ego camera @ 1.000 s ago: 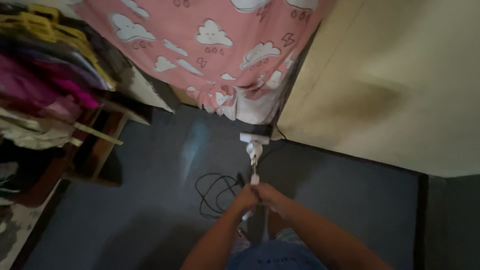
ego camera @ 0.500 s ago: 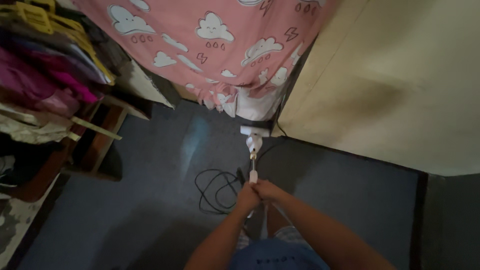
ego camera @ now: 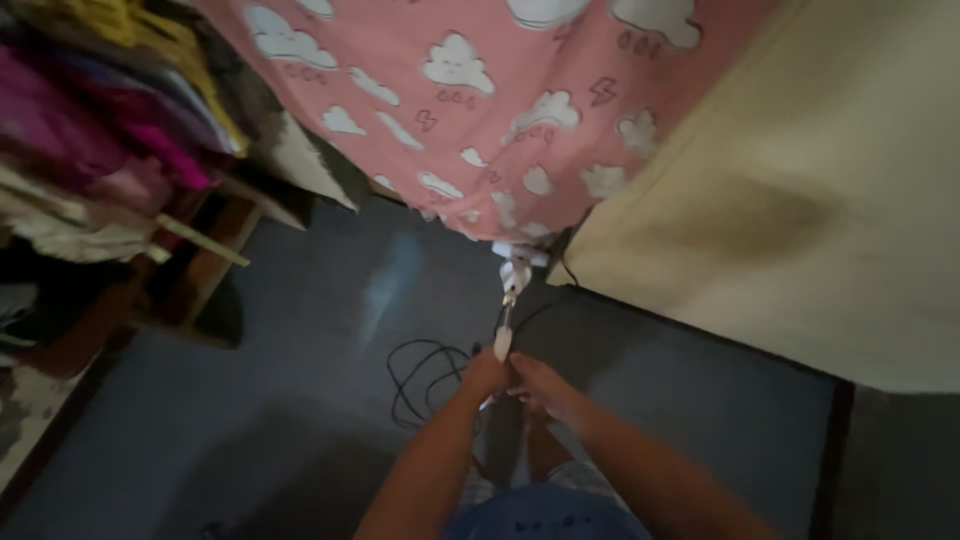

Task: The person cleans the floor using a handheld vacuum cleaner, moving it across the open floor space and near the edges of furniture.

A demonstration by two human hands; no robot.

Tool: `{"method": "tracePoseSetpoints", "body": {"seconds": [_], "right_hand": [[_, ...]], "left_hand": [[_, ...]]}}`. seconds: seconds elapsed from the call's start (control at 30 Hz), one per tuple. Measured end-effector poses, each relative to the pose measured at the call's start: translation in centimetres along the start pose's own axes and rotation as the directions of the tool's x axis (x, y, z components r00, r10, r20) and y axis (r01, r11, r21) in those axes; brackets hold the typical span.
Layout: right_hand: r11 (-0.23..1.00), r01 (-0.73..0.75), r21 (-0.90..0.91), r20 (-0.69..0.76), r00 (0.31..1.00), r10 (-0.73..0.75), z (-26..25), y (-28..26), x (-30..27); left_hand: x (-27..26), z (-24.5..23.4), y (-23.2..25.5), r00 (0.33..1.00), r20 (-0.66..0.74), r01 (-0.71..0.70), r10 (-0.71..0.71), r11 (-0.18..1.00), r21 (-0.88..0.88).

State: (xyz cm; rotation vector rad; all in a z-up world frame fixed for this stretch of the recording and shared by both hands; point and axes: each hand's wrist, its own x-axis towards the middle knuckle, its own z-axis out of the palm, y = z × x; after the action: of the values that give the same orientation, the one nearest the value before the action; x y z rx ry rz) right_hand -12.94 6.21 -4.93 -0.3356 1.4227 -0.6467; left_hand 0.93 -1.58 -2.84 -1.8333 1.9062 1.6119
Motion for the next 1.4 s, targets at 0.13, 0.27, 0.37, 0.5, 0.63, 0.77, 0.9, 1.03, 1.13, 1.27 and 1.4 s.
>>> {"method": "tracePoseSetpoints", "body": {"seconds": [0.13,0.27,0.37,0.5,0.63,0.77,0.9,1.03,1.13,1.27,1.4], "right_hand": [[0.988,0.043,-0.146,0.090,0.995,-0.030,2.5,0.5,1.4],[0.987,0.043,-0.157,0.146,0.989,-0.019,6.4,2.6,3.9],[0.974,0.085,-0.209,0.215,0.976,-0.039,9.4,3.9,4.3],[0.901,0.199,-0.385,0.289,0.953,-0.087,11.8,4.4,3.8],[0.849,0.209,-0.486,0.343,0.939,-0.035,13.0,3.4,4.0],[0.857,0.137,-0.497,0.333,0.942,0.043,13.4,2.3,3.8],[0.848,0.129,-0.514,0.322,0.945,0.052,12.1,-0.2,4.3],[0.838,0.155,-0.523,0.354,0.934,0.048,9.3,-2.5,7.1],[0.787,0.234,-0.570,0.353,0.935,-0.022,6.2,-4.1,9.6],[0.624,0.557,-0.549,0.535,0.807,-0.250,2.8,-5.4,13.3],[0.980,0.056,-0.193,0.369,0.929,0.019,0.4,-6.3,13.8]], "left_hand": [[-2.8,0.1,-4.4,0.993,-0.114,-0.035,0.036,0.999,0.013],[-7.0,-1.4,-7.5,0.987,-0.147,0.056,-0.058,0.998,-0.015],[-9.9,-3.0,-9.3,0.986,-0.164,0.018,-0.013,0.999,0.029],[-14.6,-5.4,-9.7,0.960,-0.272,0.041,-0.069,0.993,-0.108],[-18.2,-7.3,-8.4,0.938,-0.300,0.107,-0.176,0.967,-0.233],[-17.7,-6.6,-8.9,0.920,-0.332,0.100,-0.206,0.945,-0.311],[-13.7,-4.0,-9.3,0.894,-0.412,0.034,-0.179,0.942,-0.335],[-10.7,-1.7,-5.3,0.859,-0.385,0.114,-0.337,0.859,-0.499],[-7.4,-1.5,-1.7,0.850,-0.333,0.188,-0.408,0.825,-0.532],[-0.6,-0.7,0.3,0.854,-0.380,0.184,-0.354,0.891,-0.416],[4.8,-1.6,1.8,0.853,-0.345,0.255,-0.391,0.890,-0.378]]}}
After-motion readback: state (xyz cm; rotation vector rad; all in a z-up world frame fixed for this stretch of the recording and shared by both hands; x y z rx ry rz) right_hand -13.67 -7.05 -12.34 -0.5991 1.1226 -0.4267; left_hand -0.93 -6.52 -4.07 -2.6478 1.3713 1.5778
